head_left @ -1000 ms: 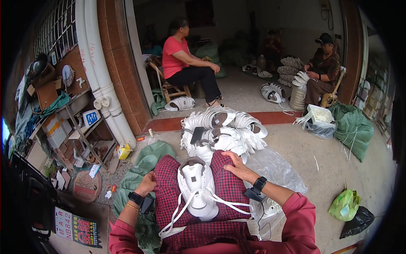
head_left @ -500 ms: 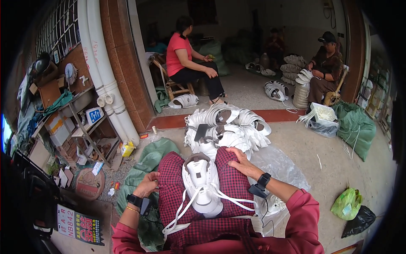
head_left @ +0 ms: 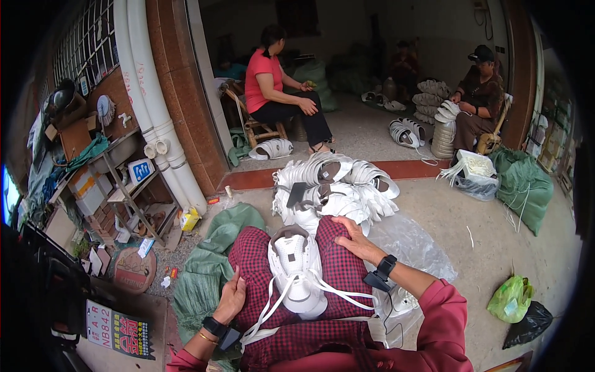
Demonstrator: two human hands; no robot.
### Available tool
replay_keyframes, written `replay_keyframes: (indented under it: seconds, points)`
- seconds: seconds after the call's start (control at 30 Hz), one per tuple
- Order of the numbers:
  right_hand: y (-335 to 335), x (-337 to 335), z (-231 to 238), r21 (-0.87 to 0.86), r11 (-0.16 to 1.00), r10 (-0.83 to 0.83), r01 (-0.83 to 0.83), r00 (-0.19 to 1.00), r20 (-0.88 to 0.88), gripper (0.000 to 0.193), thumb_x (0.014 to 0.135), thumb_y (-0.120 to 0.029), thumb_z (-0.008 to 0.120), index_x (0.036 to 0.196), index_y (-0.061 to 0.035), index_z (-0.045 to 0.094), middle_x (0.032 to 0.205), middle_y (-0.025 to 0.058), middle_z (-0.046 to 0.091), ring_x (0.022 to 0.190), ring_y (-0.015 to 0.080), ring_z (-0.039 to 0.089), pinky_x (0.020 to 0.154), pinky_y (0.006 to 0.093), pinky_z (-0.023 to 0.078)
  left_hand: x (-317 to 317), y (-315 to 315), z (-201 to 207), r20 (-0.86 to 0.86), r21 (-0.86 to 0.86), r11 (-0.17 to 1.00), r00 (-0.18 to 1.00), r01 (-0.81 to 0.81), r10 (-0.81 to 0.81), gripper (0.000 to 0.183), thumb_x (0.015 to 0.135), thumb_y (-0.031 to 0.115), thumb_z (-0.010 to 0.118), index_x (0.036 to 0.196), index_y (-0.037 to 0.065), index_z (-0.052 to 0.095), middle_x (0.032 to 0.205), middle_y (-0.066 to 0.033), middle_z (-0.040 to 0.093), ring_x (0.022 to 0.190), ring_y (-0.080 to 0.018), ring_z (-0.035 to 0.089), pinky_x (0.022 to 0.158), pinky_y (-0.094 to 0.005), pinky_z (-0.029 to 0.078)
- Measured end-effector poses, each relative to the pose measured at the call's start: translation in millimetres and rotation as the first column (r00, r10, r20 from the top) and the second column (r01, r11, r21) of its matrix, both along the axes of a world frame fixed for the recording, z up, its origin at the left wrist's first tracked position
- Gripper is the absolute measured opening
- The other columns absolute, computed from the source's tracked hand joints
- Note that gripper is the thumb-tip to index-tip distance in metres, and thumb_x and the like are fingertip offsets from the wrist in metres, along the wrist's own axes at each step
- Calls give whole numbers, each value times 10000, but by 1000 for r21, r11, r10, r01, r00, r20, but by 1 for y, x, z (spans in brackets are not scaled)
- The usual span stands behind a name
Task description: Threading laces into a white sneaker.
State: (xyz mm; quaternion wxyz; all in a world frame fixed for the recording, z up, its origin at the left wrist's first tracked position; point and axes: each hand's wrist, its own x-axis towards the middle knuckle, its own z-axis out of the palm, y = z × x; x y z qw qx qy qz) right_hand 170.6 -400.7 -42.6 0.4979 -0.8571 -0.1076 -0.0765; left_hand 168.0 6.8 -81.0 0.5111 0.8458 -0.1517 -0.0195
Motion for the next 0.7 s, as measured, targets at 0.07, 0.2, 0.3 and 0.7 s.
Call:
replay_keyframes:
  seconds: [0.07,0.2,0.3,0.7]
  points:
    - [-2,2,-1,6,1000,-11,11,1000,-15,636,865,-351,612,1437,-193,385,1474,115,376,1396,342,272,1164,454,188,-13,-2,10,41,46,999,999,2,-4,651,1037,374,394,1445,-125,303,1381,-351,473,1324,-368,475,1092,-338,357]
    - [-2,7,-2,-4,1000,-11,11,999,39,631,858,-350,618,1434,-224,392,1475,124,371,1386,351,277,1158,468,202,-26,0,18,72,148,989,997,7,-17,723,1021,419,439,1456,-130,257,1356,-354,493,1307,-391,487,1076,-347,376]
    - [-1,0,-6,7,1000,-17,17,1000,17,629,856,-347,617,1434,-237,394,1478,127,365,1384,356,277,1156,475,207,-40,4,19,44,133,989,996,66,-72,713,1019,413,449,1461,-115,266,1335,-338,522,1282,-393,513,1060,-358,396]
    - [0,-4,0,15,999,-30,30,999,19,627,854,-319,610,1428,-160,415,1484,149,364,1407,317,273,1168,434,171,-89,27,7,-107,47,996,991,82,-76,590,977,207,565,1460,-56,352,1399,-224,525,1293,-227,486,1078,-323,370]
